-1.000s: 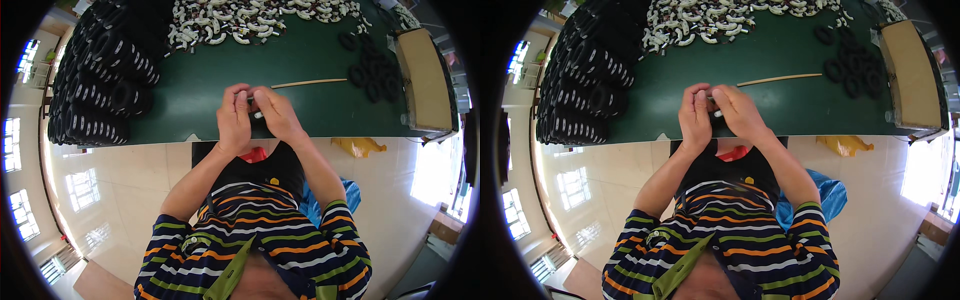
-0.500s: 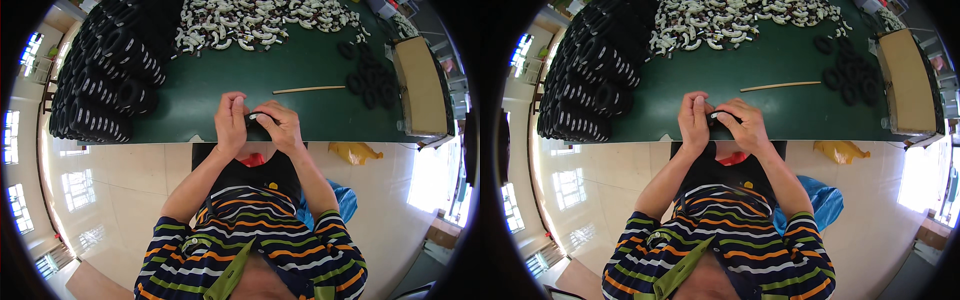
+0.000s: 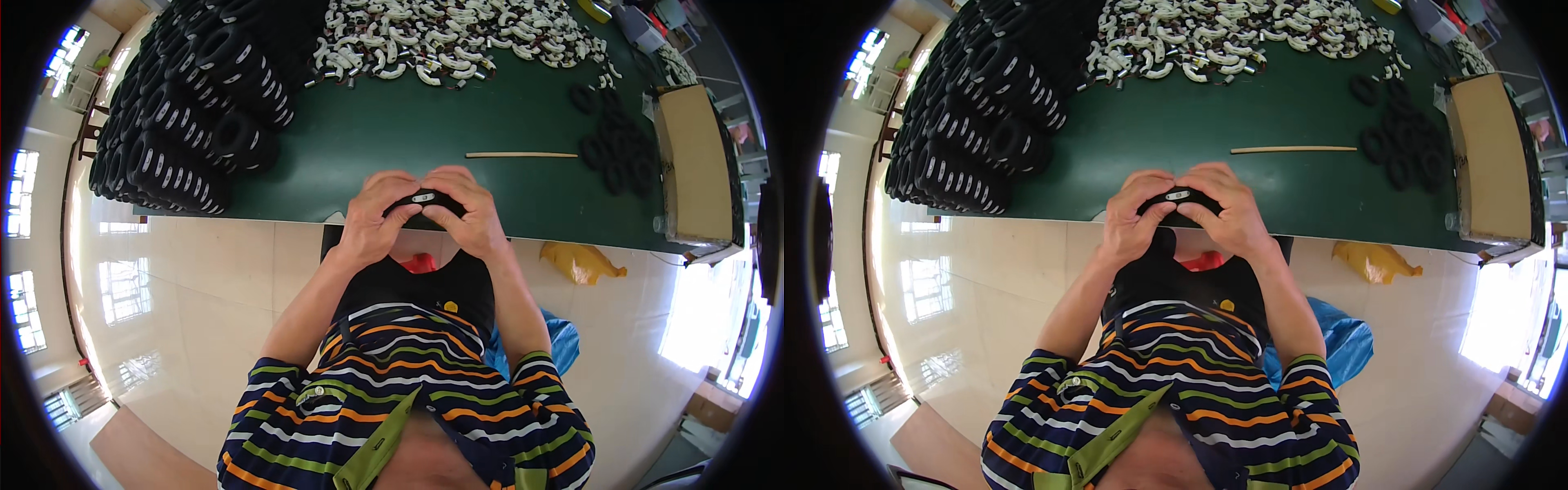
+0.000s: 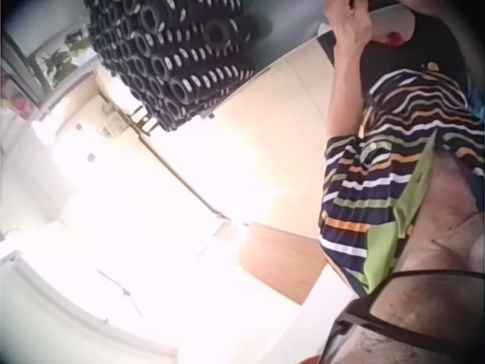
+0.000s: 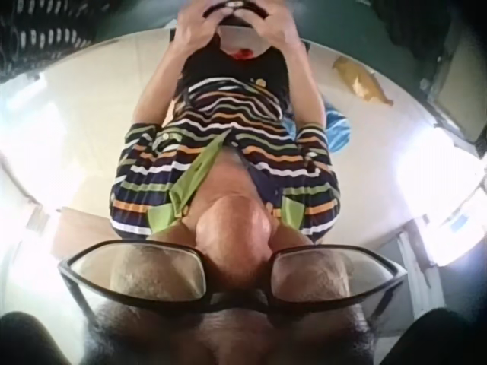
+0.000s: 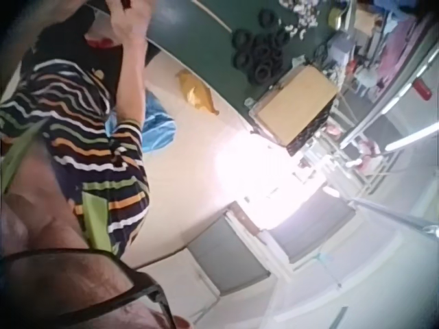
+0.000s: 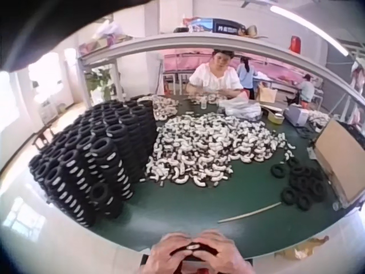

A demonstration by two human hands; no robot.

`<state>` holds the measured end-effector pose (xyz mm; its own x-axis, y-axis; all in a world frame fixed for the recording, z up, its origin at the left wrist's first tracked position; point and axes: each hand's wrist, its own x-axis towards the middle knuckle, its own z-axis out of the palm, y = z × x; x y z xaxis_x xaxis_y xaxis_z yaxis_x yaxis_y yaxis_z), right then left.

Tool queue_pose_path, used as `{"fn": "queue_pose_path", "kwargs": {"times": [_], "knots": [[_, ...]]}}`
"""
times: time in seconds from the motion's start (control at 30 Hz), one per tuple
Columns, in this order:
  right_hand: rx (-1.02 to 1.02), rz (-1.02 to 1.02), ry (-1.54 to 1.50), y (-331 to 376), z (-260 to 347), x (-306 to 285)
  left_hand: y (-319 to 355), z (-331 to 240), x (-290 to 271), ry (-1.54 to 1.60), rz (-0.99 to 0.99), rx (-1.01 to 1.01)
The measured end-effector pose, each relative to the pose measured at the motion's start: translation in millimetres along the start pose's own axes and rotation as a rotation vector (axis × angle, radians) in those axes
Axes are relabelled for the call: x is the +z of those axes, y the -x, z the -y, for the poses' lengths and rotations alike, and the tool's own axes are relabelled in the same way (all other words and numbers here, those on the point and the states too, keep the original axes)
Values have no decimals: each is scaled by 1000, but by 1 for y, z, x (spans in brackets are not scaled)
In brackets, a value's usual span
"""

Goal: The person assembles circular cushions by inserting curved electronic components into black rubber rings by hand and with a wooden stick, then stacks the completed cushions on the table.

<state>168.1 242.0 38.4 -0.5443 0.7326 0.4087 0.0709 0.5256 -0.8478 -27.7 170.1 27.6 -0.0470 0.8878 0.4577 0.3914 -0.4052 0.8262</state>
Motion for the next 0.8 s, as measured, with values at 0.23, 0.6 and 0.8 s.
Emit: {"fn": "queue_pose_path", "kwargs": {"times": [0.23,0.6,0.8], "knots": [[5,145,164,-14,18,12,11,4,-36,-63,38,-9],[52,74,79,-69,64,55,29,12,-79,-270,-406,-58],[-463,104,221,-153,85,128,36,32,-70,-281,-501,-13]]}}
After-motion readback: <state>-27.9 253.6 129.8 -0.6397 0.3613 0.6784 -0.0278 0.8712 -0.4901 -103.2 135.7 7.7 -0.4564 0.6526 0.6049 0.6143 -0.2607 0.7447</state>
